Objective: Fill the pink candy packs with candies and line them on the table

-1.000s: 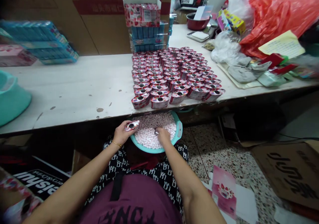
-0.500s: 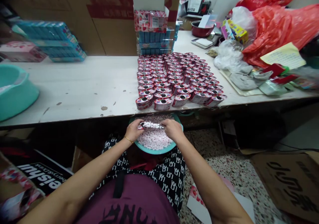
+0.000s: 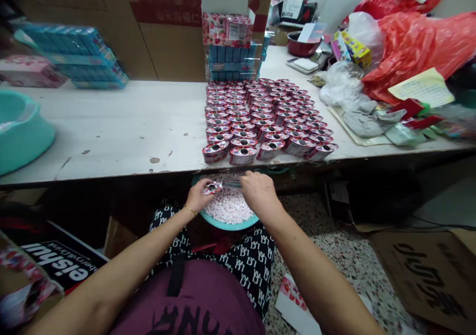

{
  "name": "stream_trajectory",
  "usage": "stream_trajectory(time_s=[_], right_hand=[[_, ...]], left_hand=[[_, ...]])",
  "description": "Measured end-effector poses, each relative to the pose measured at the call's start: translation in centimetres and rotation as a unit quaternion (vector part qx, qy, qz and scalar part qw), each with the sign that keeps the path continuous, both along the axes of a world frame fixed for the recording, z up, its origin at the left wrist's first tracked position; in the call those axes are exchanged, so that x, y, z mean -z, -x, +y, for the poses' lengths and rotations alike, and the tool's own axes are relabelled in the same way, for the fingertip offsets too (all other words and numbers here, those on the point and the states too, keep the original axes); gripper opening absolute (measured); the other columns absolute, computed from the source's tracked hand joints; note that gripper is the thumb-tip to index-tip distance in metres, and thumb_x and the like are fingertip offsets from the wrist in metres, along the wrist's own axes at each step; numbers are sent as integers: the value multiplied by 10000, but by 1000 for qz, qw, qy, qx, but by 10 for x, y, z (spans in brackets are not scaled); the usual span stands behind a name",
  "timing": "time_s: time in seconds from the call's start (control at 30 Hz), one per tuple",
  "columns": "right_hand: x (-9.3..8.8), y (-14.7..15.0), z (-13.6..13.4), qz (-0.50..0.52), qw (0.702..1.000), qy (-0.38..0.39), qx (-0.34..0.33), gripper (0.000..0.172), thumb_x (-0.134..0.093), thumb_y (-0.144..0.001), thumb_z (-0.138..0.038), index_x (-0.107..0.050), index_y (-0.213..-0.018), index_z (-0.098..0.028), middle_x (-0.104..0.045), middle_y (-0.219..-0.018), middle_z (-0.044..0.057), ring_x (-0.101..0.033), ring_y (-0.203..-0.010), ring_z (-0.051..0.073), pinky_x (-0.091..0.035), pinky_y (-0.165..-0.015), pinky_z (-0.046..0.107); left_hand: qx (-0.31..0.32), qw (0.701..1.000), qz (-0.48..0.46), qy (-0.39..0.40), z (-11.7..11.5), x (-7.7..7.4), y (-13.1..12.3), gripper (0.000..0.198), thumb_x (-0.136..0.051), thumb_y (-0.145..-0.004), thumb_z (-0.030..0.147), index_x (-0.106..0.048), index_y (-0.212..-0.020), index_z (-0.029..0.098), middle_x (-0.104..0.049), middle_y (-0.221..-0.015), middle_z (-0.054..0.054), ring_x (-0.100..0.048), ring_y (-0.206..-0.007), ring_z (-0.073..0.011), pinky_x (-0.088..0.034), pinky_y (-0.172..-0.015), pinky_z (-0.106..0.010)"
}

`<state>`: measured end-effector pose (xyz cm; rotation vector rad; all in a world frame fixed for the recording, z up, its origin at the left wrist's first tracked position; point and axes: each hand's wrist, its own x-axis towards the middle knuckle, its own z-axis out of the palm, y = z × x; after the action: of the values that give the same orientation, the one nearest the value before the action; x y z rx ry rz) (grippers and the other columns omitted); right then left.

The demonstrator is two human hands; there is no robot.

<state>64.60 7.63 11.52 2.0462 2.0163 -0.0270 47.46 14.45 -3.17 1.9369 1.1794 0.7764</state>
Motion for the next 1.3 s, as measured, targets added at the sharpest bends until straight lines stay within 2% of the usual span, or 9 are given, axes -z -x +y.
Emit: stream_trajectory(time_s=[0.1,0.27,0.57,0.8,1.0,1.13,1.2,1.3], right_hand=[[3,-10,-6,-20,1000,-9,15,259,-378,-784,-130,-619,-837,-206,-608,-836,55,-571,-740,152,-339,-552,248],[10,-4,-8,-27,999,-18,-14,236,-388,-790,-131,-620,-793,-178,-608,-823,79,-560,-755,174,-320,-562,270],[-2,10,-8,-32,997,-56,-49,199,-412,-798,-137,-610,-791,-150,-597,-811,92,-531,-757,199,-295,-596,304],[-4,13,-13,-39,993,-97,-59,168,-425,-786,-116,-591,-770,-139,-578,-771,92,-512,-734,196,-271,-599,319],[-1,21,-15,-40,990,-110,-81,166,-428,-781,-108,-591,-793,-135,-574,-766,94,-506,-721,197,-270,-595,321],[-6,21,-15,-27,990,-118,-76,174,-436,-777,-107,-602,-808,-150,-581,-780,81,-508,-725,185,-284,-599,312],[-12,13,-18,-17,988,-143,-58,199,-441,-776,-108,-612,-858,-170,-583,-782,59,-510,-722,168,-298,-603,299],[-14,-9,-32,12,979,-202,-26,280,-448,-781,-130,-599,-1000,-218,-588,-789,23,-520,-710,143,-333,-610,266]], left_hand=[[8,998,-58,18,-1,4,1,309,-649,-627,248,-555,-911,173,-595,-869,-26,-560,-816,-158,-444,-755,-280],[1,993,-109,32,-4,8,-4,319,-652,-611,246,-550,-904,170,-575,-852,-18,-544,-801,-150,-436,-749,-274],[-43,981,-170,78,-4,12,-6,348,-649,-564,191,-534,-892,171,-547,-833,4,-528,-793,-137,-428,-745,-257],[-34,980,-178,84,-4,11,-10,360,-651,-563,194,-531,-902,169,-549,-836,3,-530,-787,-136,-429,-741,-260],[-25,987,-153,47,-6,6,-13,318,-657,-608,262,-540,-888,168,-576,-833,-3,-549,-779,-134,-437,-730,-255],[-29,992,-118,43,-12,-8,-9,304,-652,-633,296,-546,-889,171,-595,-823,-6,-561,-766,-136,-446,-716,-256],[-31,994,-99,38,-11,-26,3,306,-646,-647,292,-550,-914,176,-605,-844,-12,-569,-769,-140,-450,-708,-255],[-31,996,-84,-2,5,-62,32,317,-632,-675,308,-554,-956,184,-610,-887,-23,-573,-788,-141,-452,-719,-257]])
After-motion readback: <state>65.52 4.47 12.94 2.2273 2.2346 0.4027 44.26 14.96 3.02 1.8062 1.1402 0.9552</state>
